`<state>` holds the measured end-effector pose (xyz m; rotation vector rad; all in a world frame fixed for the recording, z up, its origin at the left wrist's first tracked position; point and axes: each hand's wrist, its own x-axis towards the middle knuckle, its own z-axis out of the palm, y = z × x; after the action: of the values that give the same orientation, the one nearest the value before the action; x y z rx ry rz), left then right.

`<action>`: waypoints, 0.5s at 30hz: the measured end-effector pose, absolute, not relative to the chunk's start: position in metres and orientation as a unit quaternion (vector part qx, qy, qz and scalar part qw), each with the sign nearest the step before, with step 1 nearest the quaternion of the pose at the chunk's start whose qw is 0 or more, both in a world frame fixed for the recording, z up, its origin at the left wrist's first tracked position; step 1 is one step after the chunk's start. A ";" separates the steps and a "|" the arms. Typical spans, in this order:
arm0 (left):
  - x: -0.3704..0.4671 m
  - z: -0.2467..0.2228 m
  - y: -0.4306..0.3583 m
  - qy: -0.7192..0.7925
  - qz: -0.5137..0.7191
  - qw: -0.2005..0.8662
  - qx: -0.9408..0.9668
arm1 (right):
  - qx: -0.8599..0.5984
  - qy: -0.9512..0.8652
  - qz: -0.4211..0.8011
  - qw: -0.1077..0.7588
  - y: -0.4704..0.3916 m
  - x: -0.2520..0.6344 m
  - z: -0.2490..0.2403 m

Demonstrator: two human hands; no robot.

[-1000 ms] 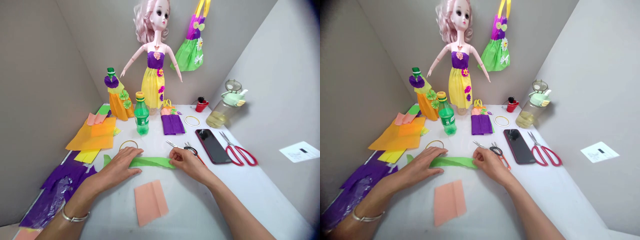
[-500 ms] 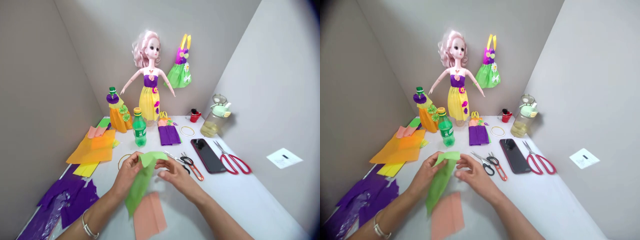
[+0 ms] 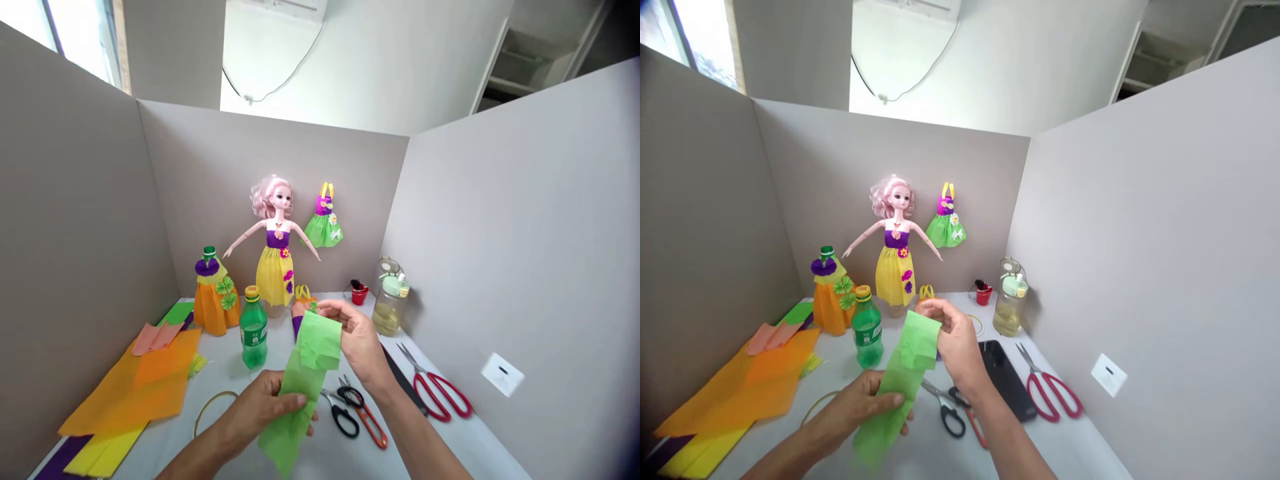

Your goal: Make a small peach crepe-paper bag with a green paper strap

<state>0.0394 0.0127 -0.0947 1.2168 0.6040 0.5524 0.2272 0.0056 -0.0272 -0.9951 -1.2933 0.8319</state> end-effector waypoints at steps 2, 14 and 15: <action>0.046 -0.091 0.015 0.260 0.270 0.744 0.553 | -0.408 -0.597 0.297 0.623 0.005 0.231 -0.015; 0.057 -0.103 0.000 0.213 0.304 0.850 0.373 | -0.441 -0.565 0.247 0.653 0.019 0.249 -0.015; 0.057 -0.100 -0.002 0.210 0.315 0.862 0.337 | -0.443 -0.603 0.216 0.628 0.014 0.247 -0.013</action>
<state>0.0573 -0.0017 -0.0997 0.7067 0.4411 0.6606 0.2470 0.0139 -0.0133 -1.0150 -1.3821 0.4950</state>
